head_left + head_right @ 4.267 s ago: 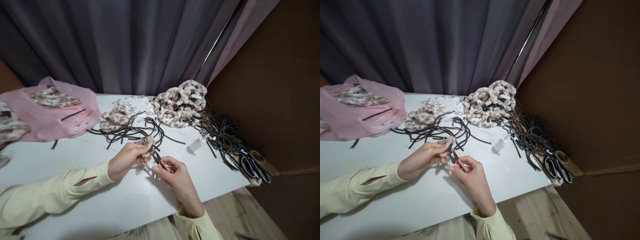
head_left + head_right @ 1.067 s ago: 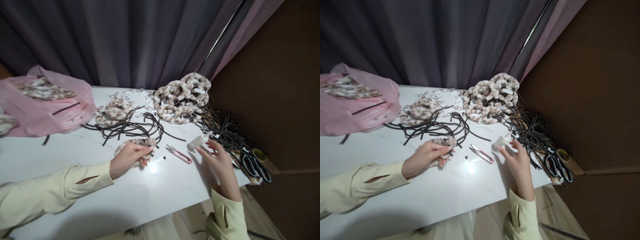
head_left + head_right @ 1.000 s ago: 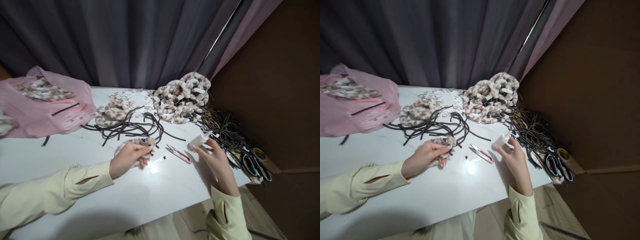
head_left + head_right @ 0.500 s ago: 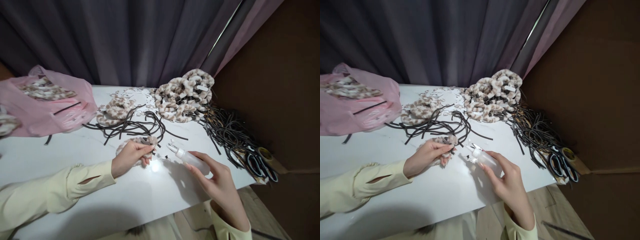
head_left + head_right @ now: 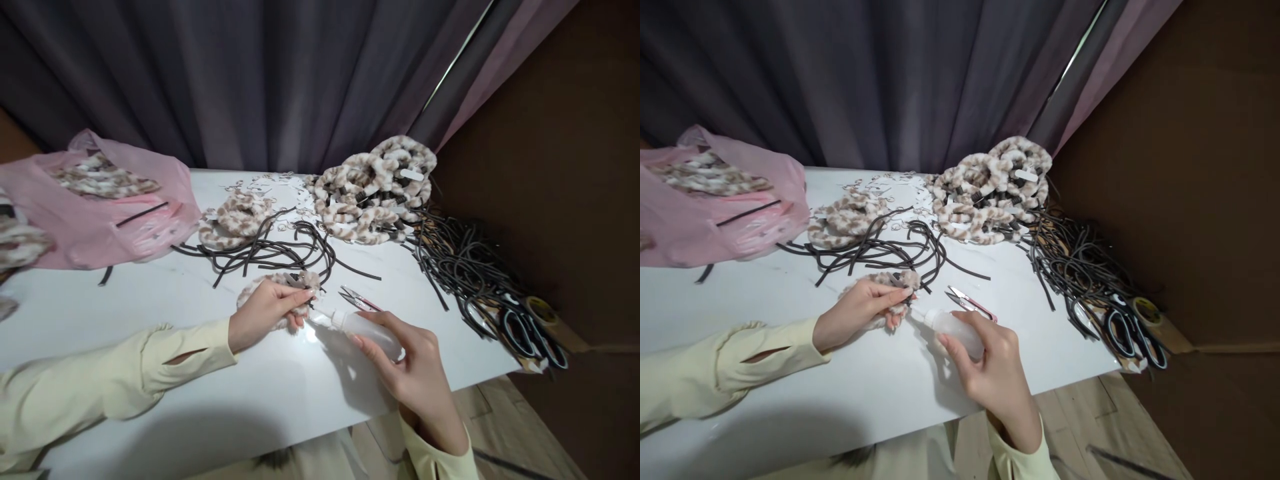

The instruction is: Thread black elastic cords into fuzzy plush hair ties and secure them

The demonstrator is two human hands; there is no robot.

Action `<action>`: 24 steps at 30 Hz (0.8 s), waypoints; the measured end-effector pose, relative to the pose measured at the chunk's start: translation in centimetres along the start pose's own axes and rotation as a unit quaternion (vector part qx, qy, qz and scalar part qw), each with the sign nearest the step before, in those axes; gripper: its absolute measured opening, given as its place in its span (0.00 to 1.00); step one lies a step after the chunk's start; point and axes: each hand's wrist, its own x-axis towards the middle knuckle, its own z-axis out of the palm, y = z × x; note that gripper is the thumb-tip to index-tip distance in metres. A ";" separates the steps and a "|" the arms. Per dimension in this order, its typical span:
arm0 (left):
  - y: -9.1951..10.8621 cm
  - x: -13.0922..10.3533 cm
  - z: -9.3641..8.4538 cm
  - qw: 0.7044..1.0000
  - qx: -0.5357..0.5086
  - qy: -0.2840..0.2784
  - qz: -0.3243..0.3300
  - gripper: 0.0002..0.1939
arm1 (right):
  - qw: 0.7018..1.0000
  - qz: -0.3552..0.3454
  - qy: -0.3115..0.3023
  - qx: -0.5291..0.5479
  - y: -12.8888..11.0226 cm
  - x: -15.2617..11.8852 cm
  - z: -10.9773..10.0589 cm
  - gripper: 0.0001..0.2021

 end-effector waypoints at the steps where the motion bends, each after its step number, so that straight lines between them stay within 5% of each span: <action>1: 0.0 0.0 0.0 1.000 0.001 0.000 -0.001 0.20 | 1.000 0.002 -0.001 0.000 0.0 0.0 0.1 0.11; 24: 0.1 0.1 0.0 1.000 0.007 0.005 -0.002 0.20 | 1.000 -0.018 0.002 0.007 0.0 0.2 0.4 0.09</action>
